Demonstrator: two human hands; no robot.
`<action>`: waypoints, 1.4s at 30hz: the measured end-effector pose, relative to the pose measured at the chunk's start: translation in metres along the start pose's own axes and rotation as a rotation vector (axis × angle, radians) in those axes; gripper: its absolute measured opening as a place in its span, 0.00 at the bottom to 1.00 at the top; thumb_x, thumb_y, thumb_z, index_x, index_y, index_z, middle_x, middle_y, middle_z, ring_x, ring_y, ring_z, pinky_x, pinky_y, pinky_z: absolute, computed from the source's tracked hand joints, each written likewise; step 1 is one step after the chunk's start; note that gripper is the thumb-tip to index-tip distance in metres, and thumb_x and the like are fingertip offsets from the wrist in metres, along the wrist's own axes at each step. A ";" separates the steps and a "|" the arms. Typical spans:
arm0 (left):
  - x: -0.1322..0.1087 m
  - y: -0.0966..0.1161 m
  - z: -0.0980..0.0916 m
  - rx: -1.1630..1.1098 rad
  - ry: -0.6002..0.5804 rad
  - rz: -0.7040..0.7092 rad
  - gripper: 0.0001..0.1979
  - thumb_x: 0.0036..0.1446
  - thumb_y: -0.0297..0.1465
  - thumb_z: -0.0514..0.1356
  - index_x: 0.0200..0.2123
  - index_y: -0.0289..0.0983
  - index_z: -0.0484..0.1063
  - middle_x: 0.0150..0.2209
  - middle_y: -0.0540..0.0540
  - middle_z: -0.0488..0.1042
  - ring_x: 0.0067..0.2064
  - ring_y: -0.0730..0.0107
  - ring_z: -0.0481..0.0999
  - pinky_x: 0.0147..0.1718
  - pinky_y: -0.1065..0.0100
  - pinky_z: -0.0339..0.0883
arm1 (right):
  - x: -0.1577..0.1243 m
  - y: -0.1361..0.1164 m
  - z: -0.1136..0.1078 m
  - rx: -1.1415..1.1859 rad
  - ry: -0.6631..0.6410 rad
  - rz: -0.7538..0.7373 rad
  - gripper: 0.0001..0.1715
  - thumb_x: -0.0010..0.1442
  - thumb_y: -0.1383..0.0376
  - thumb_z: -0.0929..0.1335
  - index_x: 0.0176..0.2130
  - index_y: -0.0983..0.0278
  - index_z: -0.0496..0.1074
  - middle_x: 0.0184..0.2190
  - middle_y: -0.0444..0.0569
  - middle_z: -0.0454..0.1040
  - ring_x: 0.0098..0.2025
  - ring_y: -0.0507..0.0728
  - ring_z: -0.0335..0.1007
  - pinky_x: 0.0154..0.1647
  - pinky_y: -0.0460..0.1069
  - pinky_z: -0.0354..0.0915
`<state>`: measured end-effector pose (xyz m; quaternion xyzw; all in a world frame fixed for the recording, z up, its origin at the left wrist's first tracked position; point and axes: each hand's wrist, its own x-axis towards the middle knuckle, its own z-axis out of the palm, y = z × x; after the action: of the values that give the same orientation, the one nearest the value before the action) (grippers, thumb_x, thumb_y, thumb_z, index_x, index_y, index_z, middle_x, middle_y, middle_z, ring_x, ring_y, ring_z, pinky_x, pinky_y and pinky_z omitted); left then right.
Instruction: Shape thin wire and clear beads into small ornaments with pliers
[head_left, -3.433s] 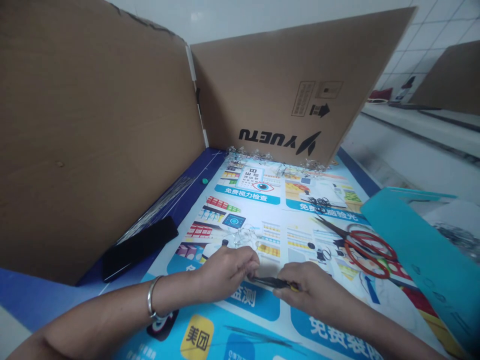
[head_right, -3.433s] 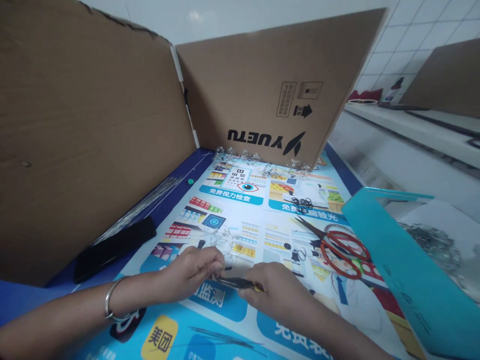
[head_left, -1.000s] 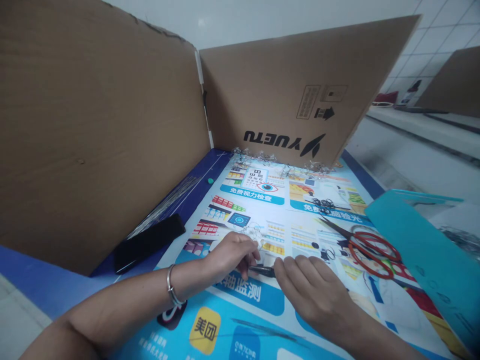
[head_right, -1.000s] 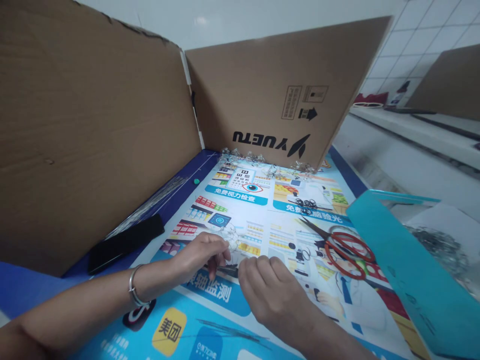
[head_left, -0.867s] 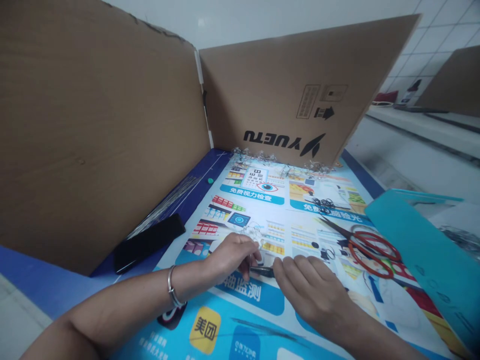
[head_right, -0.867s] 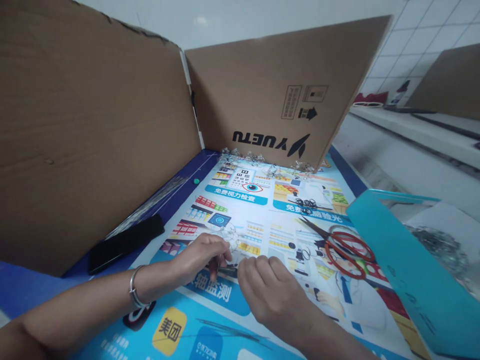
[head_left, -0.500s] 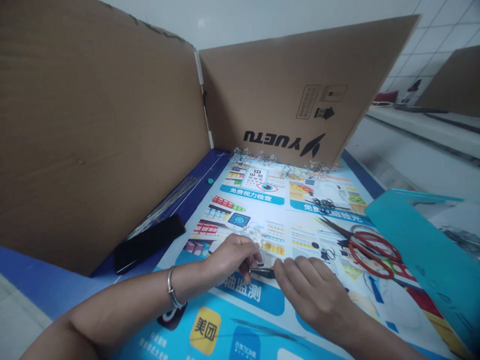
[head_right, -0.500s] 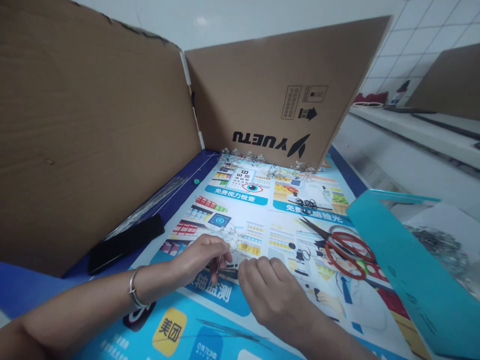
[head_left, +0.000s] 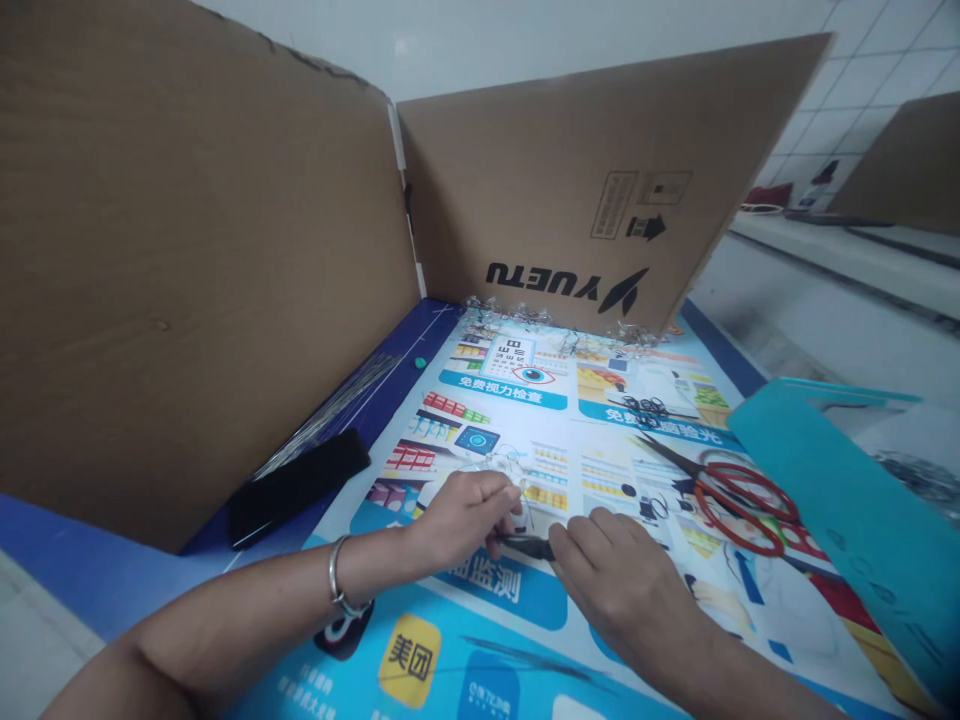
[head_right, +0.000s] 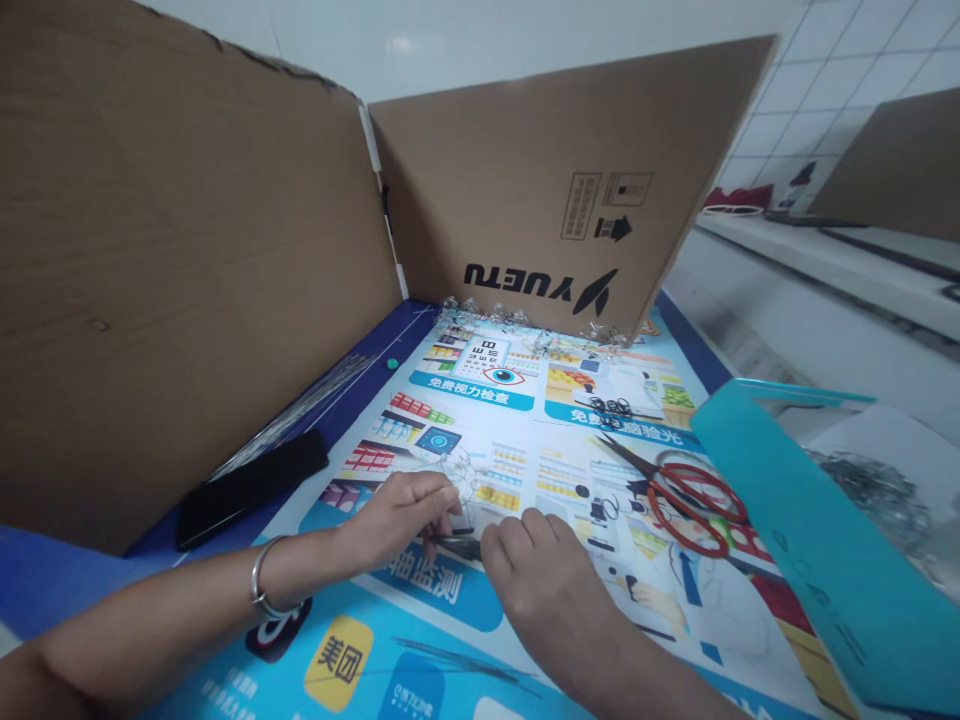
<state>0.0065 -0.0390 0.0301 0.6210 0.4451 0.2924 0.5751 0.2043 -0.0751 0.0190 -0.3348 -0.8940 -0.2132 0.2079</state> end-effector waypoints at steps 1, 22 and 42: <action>-0.001 0.001 -0.001 0.075 -0.006 0.042 0.18 0.59 0.42 0.50 0.27 0.34 0.68 0.23 0.50 0.68 0.21 0.76 0.68 0.18 0.75 0.64 | -0.001 -0.001 0.001 0.051 -0.005 0.028 0.09 0.59 0.72 0.61 0.33 0.66 0.69 0.24 0.47 0.64 0.28 0.56 0.56 0.29 0.51 0.51; -0.011 -0.014 -0.006 1.047 0.088 0.871 0.07 0.56 0.25 0.48 0.27 0.37 0.62 0.19 0.52 0.67 0.19 0.73 0.63 0.21 0.71 0.52 | 0.005 0.009 -0.008 0.537 -0.701 0.362 0.09 0.54 0.58 0.67 0.33 0.61 0.71 0.33 0.47 0.72 0.36 0.57 0.68 0.33 0.48 0.57; 0.000 -0.023 -0.007 1.145 0.003 0.830 0.05 0.54 0.24 0.51 0.28 0.37 0.62 0.22 0.51 0.67 0.21 0.71 0.64 0.21 0.67 0.56 | -0.008 0.030 0.007 0.493 -0.463 0.334 0.05 0.51 0.65 0.71 0.29 0.60 0.69 0.29 0.45 0.71 0.32 0.57 0.67 0.29 0.49 0.58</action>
<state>-0.0044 -0.0377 0.0090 0.9439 0.2559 0.2085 -0.0014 0.2284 -0.0548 0.0162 -0.4550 -0.8750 0.1267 0.1066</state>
